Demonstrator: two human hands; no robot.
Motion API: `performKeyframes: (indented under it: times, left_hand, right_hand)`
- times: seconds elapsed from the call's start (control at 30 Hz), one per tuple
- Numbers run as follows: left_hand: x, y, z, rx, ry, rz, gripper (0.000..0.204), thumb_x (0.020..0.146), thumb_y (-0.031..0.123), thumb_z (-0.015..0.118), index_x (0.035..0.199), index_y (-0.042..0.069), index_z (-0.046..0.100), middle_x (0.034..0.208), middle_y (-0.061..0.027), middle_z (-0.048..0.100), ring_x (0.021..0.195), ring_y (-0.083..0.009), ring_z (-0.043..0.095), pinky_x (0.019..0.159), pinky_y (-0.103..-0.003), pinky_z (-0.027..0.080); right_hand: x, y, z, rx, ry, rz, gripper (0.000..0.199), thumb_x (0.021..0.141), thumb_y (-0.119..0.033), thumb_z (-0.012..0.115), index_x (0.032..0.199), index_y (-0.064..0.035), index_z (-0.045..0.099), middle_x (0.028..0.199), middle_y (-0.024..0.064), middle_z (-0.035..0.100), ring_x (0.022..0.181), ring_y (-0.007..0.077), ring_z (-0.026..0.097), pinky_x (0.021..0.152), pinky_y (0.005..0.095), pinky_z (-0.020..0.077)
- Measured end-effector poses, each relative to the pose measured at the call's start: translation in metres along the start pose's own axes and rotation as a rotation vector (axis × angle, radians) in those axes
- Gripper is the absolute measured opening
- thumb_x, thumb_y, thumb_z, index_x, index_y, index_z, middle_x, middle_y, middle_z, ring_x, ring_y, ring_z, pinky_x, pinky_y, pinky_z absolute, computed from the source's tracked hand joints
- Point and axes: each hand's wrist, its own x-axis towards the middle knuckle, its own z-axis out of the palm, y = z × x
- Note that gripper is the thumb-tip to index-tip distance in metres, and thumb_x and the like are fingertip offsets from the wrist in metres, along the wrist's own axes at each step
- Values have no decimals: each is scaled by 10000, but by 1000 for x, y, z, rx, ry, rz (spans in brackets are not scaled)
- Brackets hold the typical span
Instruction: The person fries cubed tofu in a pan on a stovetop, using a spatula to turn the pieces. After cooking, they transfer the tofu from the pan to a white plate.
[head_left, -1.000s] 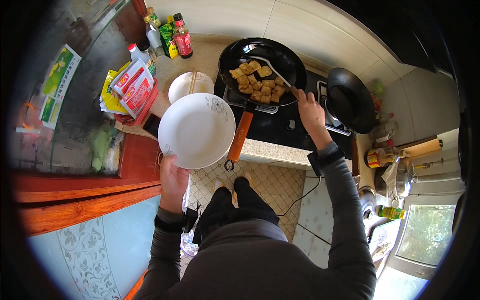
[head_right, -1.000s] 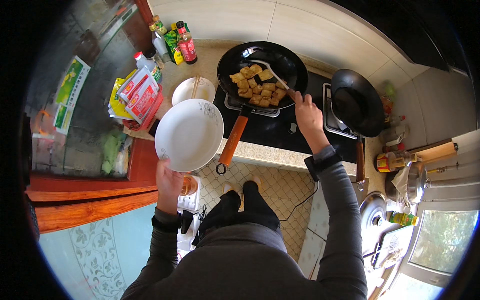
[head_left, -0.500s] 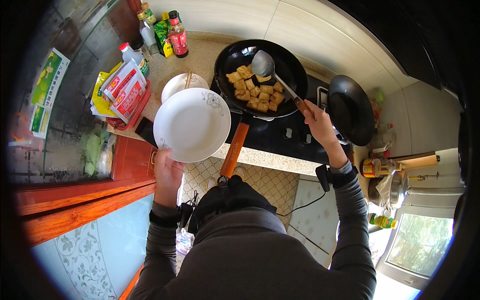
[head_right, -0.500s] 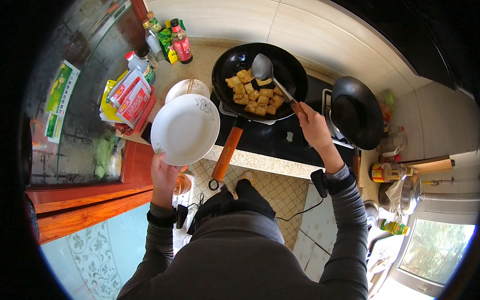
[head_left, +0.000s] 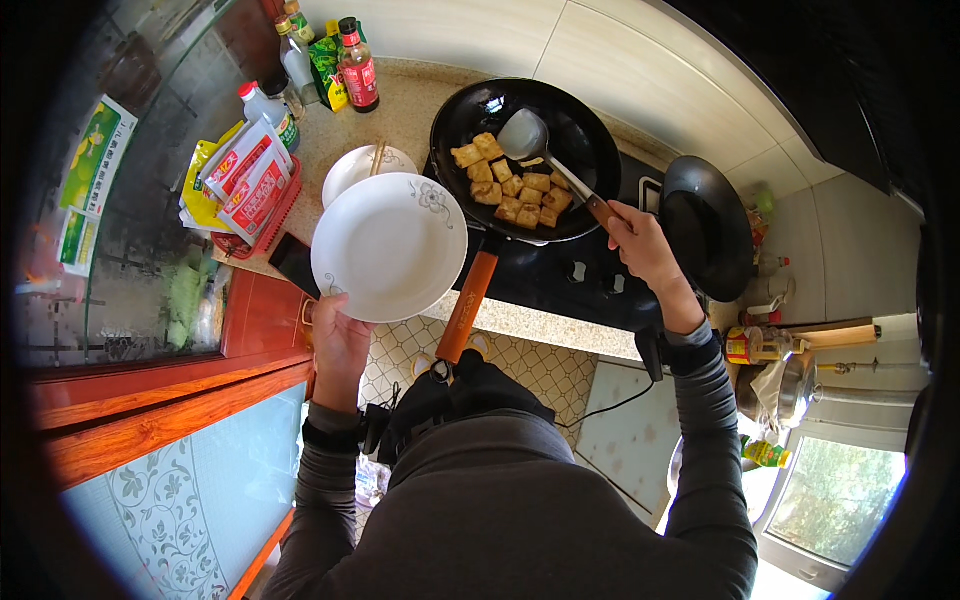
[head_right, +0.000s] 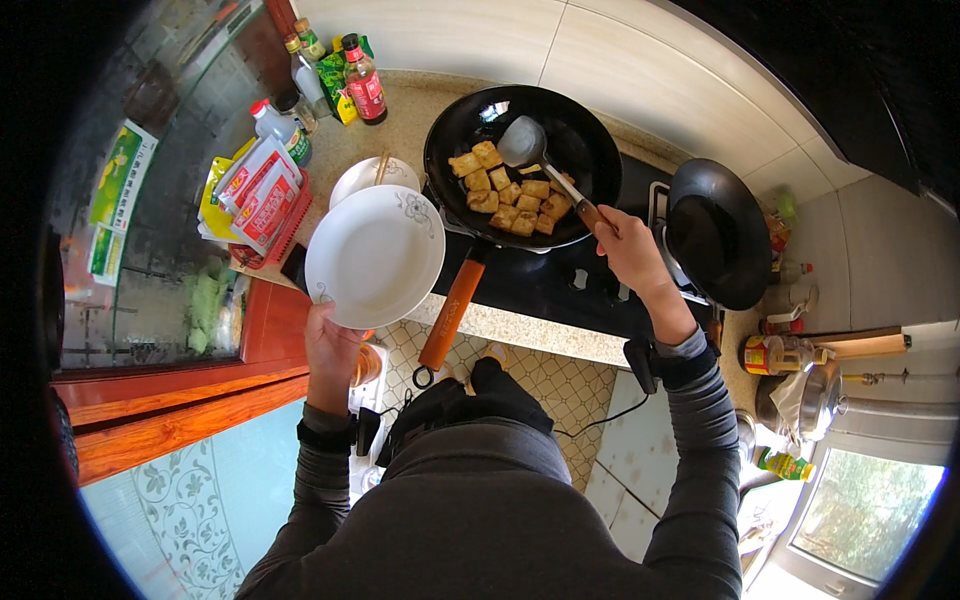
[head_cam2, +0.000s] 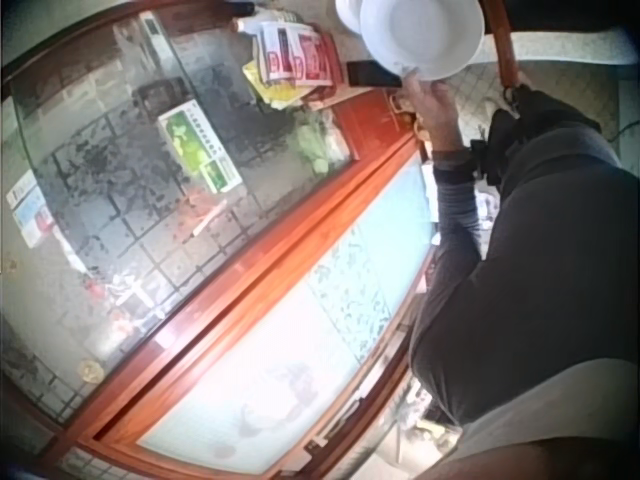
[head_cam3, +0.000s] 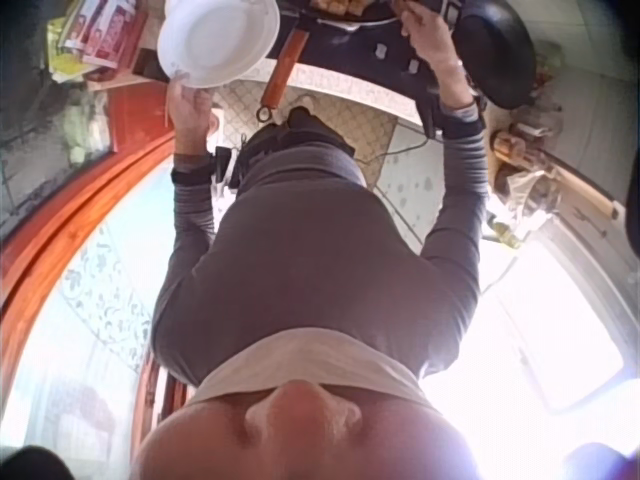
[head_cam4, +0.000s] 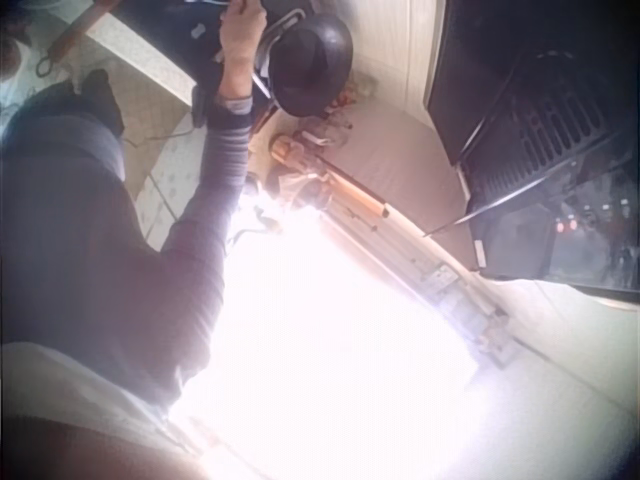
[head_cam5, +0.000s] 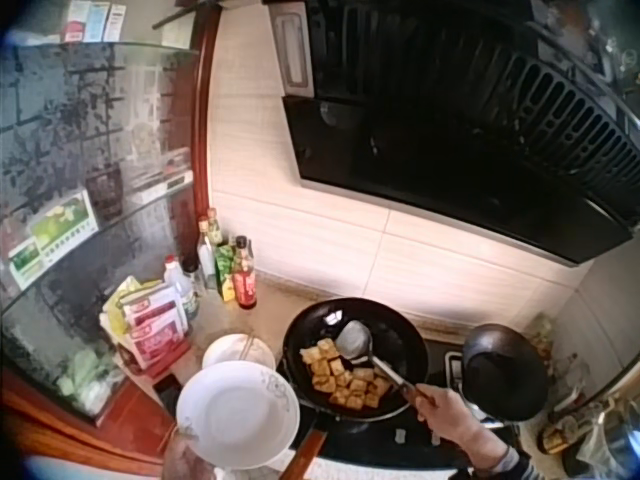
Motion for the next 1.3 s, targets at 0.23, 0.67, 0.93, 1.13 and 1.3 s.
performKeyframes:
  times: [0.23, 0.67, 0.93, 1.13, 1.3]
  left_hand:
    - [1, -1, 0, 12, 27, 2, 442, 860, 231, 494, 1237, 4, 462, 1162, -117, 600, 984, -236, 628, 743, -353, 541]
    - [5, 1, -8, 12, 13, 3, 485, 870, 245, 482, 1281, -5, 426, 1196, -147, 586, 1038, -264, 620, 814, -386, 553]
    - [7, 3, -10, 13, 18, 2, 474, 877, 260, 476, 1270, -2, 438, 1185, -138, 593, 1005, -261, 626, 774, -372, 546]
    - [11, 1, -9, 25, 25, 9, 453, 877, 256, 478, 1252, 4, 451, 1172, -130, 599, 988, -261, 626, 734, -375, 527]
    - [14, -4, -8, 50, 33, 41, 431, 876, 254, 481, 1227, 6, 466, 1149, -122, 608, 944, -262, 631, 680, -369, 506]
  right_hand:
    - [-1, -4, -2, 138, -135, 75, 396, 962, -187, 469, 1324, -25, 483, 652, -16, 491, 481, 50, 421, 423, 215, 332]
    - [-2, -2, 1, 442, -305, 115, 434, 970, -201, 463, 1359, -11, 432, 702, -7, 475, 450, 17, 350, 370, 178, 264]
    - [-25, -3, -5, 426, -251, 101, 411, 969, -191, 468, 1344, -23, 460, 700, -2, 484, 448, 13, 356, 362, 170, 261]
    - [-44, -2, -4, 397, -267, 97, 418, 964, -194, 476, 1345, -21, 460, 684, -7, 494, 458, 11, 377, 374, 165, 286]
    - [-54, 2, -1, 352, -279, 66, 426, 963, -187, 477, 1350, -11, 451, 671, -17, 501, 478, 17, 408, 410, 159, 320]
